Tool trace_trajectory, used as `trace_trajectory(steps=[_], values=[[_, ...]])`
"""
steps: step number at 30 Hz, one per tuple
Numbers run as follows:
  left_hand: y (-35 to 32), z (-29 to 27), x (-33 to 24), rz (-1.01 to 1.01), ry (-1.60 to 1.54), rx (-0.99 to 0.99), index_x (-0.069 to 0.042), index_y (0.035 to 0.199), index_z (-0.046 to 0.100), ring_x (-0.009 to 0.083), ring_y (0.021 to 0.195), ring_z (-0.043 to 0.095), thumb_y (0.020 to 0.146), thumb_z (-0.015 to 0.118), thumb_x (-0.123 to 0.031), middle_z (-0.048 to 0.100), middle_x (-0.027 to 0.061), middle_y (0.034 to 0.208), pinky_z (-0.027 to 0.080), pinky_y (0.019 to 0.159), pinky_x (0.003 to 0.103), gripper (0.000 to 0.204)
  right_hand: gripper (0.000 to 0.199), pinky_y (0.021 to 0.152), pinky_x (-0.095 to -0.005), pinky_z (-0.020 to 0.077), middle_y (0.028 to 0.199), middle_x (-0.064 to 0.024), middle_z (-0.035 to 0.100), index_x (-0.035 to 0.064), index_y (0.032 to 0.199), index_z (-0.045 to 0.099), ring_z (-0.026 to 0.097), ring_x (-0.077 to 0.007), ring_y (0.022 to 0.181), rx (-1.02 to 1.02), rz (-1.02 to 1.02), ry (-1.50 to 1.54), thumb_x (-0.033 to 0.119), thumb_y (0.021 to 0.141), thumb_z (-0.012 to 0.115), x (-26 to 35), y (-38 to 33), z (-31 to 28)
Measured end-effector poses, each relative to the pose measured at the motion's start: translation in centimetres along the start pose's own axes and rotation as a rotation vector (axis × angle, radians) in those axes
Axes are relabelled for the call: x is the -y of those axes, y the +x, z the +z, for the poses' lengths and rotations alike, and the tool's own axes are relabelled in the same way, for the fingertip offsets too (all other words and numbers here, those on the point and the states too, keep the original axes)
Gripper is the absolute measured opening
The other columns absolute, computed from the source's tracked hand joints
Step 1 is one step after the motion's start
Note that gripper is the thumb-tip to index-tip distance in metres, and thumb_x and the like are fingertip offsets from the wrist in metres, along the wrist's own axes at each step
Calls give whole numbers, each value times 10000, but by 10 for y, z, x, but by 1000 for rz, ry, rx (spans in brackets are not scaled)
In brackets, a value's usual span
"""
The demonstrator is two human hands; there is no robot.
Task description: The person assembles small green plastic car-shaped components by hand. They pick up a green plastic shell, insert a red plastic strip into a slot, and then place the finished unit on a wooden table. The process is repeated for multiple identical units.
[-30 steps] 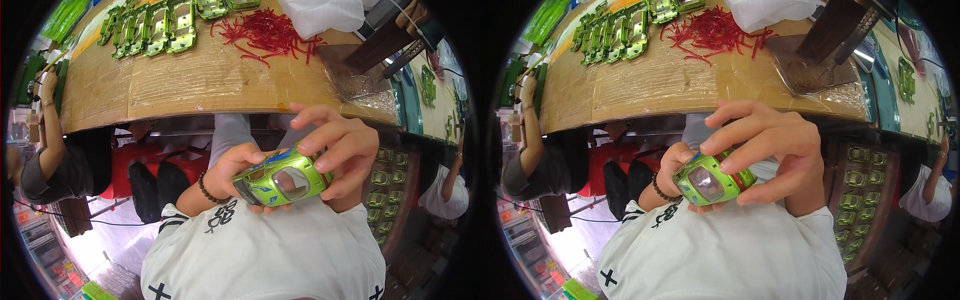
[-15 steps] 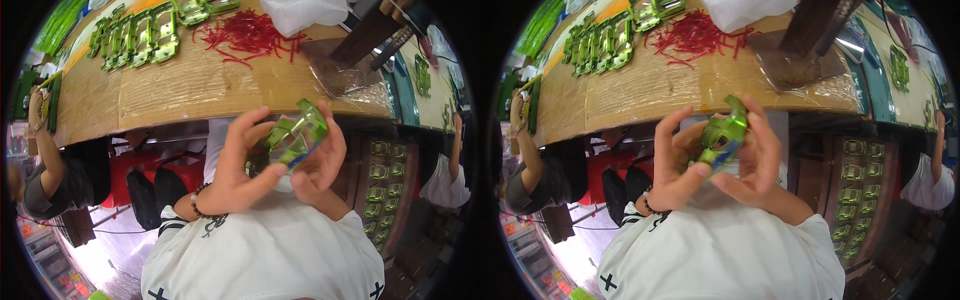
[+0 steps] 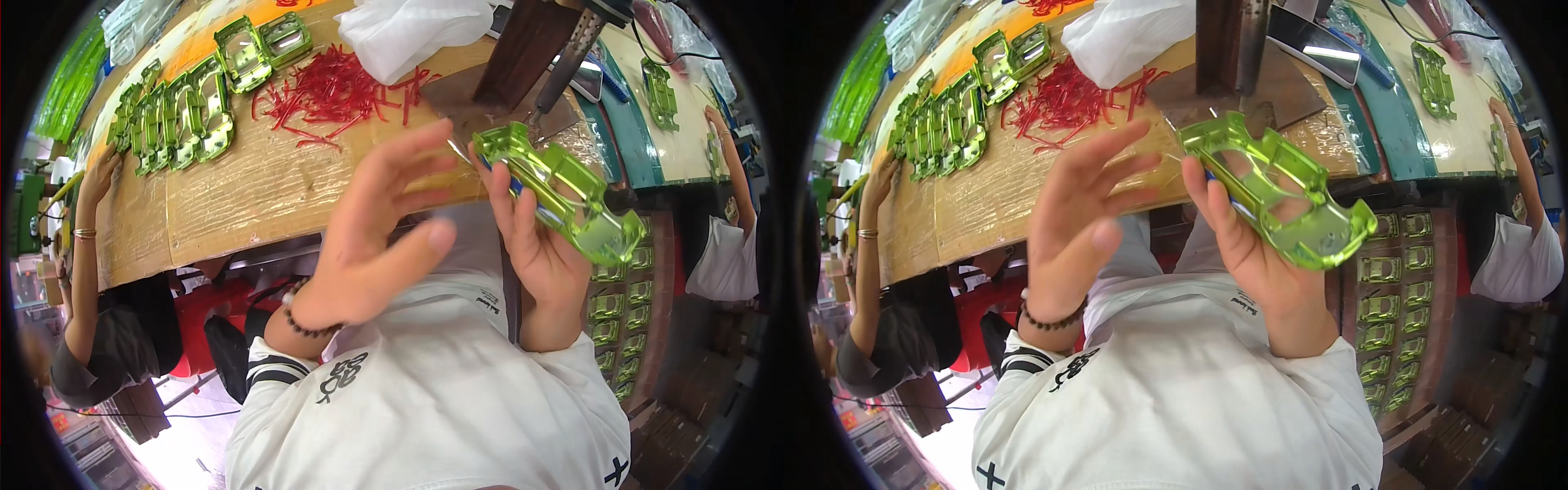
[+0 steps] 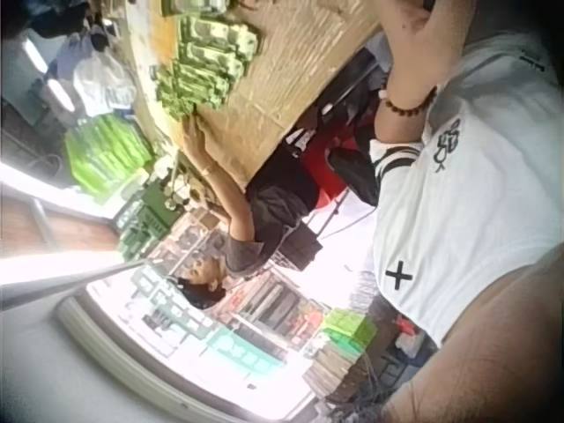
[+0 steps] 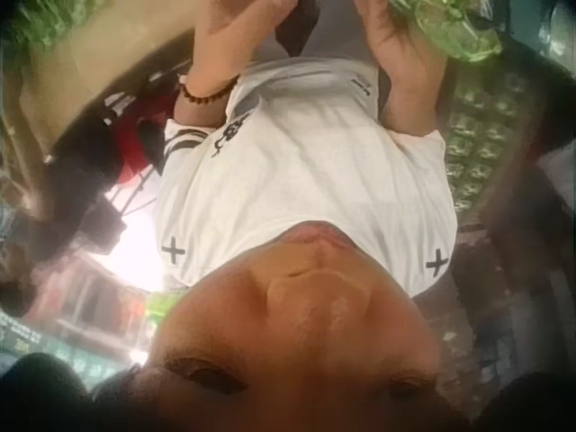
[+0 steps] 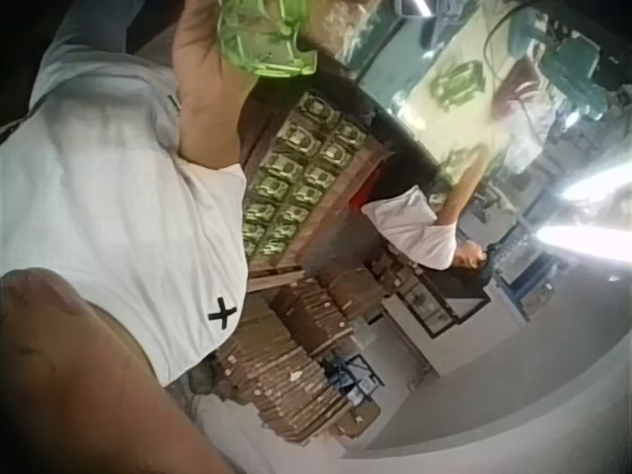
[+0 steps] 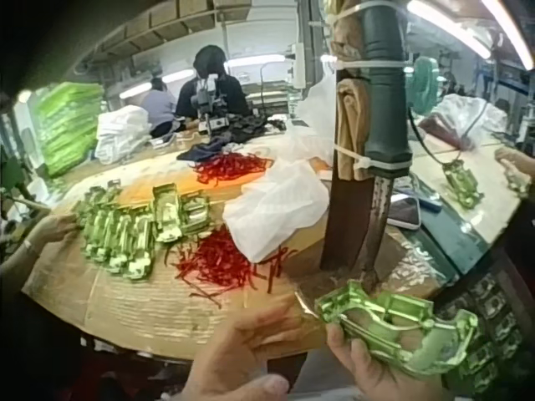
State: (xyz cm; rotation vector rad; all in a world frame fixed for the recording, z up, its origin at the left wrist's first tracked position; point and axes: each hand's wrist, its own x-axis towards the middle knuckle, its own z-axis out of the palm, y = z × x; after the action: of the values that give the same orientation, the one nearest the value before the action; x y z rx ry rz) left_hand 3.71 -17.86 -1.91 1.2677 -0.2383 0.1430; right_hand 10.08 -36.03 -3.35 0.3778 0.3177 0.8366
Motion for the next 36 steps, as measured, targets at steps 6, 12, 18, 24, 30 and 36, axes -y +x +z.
trace_trajectory(steps=[6,12,18,24,30,36], values=[[44,12,30,97,-48,-90,6,1244,311,272,1143,436,805,511,-123,432,211,1227,333,973,376,500,411,999,-456,361,1316,-211,322,-1,1231,390,246,-402,1244,136,95,-12,246,904,421,20,12,0],[40,2,30,29,-221,-33,9,1257,278,262,1156,427,806,504,-109,436,224,1235,311,989,373,518,544,954,-452,391,1342,-189,305,42,1333,241,269,-409,1234,257,312,-102,372,914,348,33,17,-2],[41,0,30,4,-302,83,-10,1285,235,218,1187,380,803,516,-79,394,182,1291,256,1010,355,562,534,919,-444,423,1356,-193,275,21,1328,245,283,-439,1212,311,310,-123,335,912,362,40,16,-3],[42,-1,29,7,-262,180,-9,1298,212,221,1218,341,763,554,-117,365,163,1324,218,1024,357,644,511,866,-427,480,1335,-187,304,6,1305,282,322,-437,1177,317,297,-164,312,909,380,41,14,2],[41,5,21,-43,-213,133,2,1304,217,233,1235,333,715,584,-219,345,191,1334,209,1026,351,729,505,812,-420,518,1282,-192,377,-2,1282,319,355,-429,1140,263,279,-123,336,910,368,37,13,3],[39,9,20,-83,-94,60,17,1304,239,241,1221,363,653,642,-417,342,239,1323,227,1019,329,879,511,782,-419,525,1285,-194,373,-5,1271,340,361,-423,1128,280,272,-81,350,906,377,38,10,1]])
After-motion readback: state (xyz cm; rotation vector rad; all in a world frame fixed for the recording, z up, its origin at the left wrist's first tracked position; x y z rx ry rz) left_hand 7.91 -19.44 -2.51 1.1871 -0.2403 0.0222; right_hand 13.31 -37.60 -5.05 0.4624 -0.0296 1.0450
